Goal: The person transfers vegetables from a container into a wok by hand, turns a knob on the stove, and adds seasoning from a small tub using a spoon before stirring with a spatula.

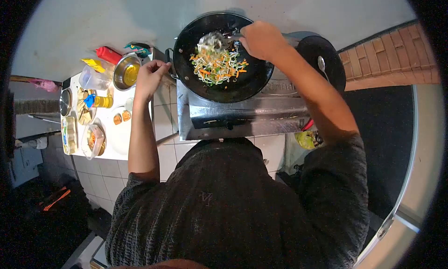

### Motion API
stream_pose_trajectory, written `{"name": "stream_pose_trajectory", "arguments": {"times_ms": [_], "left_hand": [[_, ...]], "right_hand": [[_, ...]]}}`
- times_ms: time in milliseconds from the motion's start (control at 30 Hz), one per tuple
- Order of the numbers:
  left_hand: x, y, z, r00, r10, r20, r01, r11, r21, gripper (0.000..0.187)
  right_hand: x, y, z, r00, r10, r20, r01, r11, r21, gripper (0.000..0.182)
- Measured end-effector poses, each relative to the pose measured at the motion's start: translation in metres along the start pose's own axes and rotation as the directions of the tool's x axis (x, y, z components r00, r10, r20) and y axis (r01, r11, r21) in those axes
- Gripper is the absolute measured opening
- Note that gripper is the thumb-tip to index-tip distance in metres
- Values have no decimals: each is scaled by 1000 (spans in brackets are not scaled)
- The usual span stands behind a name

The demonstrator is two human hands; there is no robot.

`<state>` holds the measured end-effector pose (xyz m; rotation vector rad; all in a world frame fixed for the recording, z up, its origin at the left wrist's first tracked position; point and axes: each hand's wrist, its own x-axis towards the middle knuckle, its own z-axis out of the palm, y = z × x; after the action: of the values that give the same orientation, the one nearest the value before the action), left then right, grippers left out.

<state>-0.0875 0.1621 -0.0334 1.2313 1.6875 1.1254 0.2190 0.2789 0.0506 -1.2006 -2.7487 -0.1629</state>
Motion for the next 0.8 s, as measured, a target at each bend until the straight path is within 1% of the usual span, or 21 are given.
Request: {"name": "stream_pose_trajectory", "arguments": {"times_ms": [33,67,100,167,200,233,300,333,367,400,467,500,533,567,600,633,700,733,767,800], "left_hand": [[-2,2,-1,1000,-26,15,26,999,19,21],[-3,5,-1,998,-49,29,48,998,36,21],[-5,7,0,998,-50,25,49,998,38,21],[-10,11,4,999,-42,-27,44,997,62,22],[-10,11,5,999,-40,-28,42,997,64,22],[-10,8,5,999,-44,-14,45,997,55,23],[-9,3,6,999,-41,0,41,998,46,23],[-10,0,7,1000,-4,-17,5,997,80,23],[-10,-2,7,999,33,-34,-29,993,115,23],[-11,-2,8,999,31,-35,-26,993,117,23],[-12,0,7,997,72,-36,-65,981,182,24],[-13,2,7,997,74,-35,-66,980,186,24],[-15,4,8,998,60,-30,-54,984,168,23],[-16,5,10,999,42,-28,-37,989,146,23],[-17,4,11,999,41,-29,-36,989,144,23],[-18,1,11,997,66,-33,-61,988,139,23],[-17,1,10,995,89,-46,-82,988,133,24],[-19,2,10,996,79,-46,-73,989,130,24],[-19,3,10,996,74,-45,-68,990,127,24],[-20,5,10,996,73,-46,-67,989,128,24]], "right_hand": [[-5,-6,-12,991,-132,-18,132,990,50,20],[-12,-11,-32,995,-88,40,86,995,55,21],[-19,-16,-42,995,-92,38,89,994,57,21],[-31,-24,-54,996,-6,93,1,999,54,21],[-35,-31,-52,991,7,133,-14,999,52,20],[-37,-32,-36,980,38,197,-56,995,87,21],[-39,-33,-13,997,29,70,-34,997,72,24],[-38,-28,-16,997,30,69,-35,997,71,24],[-35,-22,-22,996,87,11,-86,996,-23,20],[-31,-18,-30,989,136,-51,-141,984,-111,18],[-18,-2,-36,975,221,-22,-222,965,-143,17],[-13,4,-37,965,261,-2,-258,955,-147,17],[-10,9,-24,964,267,-4,-265,953,-146,17],[-8,13,-3,980,192,60,-187,979,-76,18],[-5,6,-2,987,108,117,-109,994,1,20],[-9,3,-7,987,108,118,-108,994,1,20],[-18,-6,-29,998,68,7,-68,995,73,25],[-24,-5,-37,997,-22,-70,27,997,72,26],[-30,-11,-39,997,-24,-69,29,997,76,26],[-36,-18,-41,1000,4,10,-5,997,75,25]]}}
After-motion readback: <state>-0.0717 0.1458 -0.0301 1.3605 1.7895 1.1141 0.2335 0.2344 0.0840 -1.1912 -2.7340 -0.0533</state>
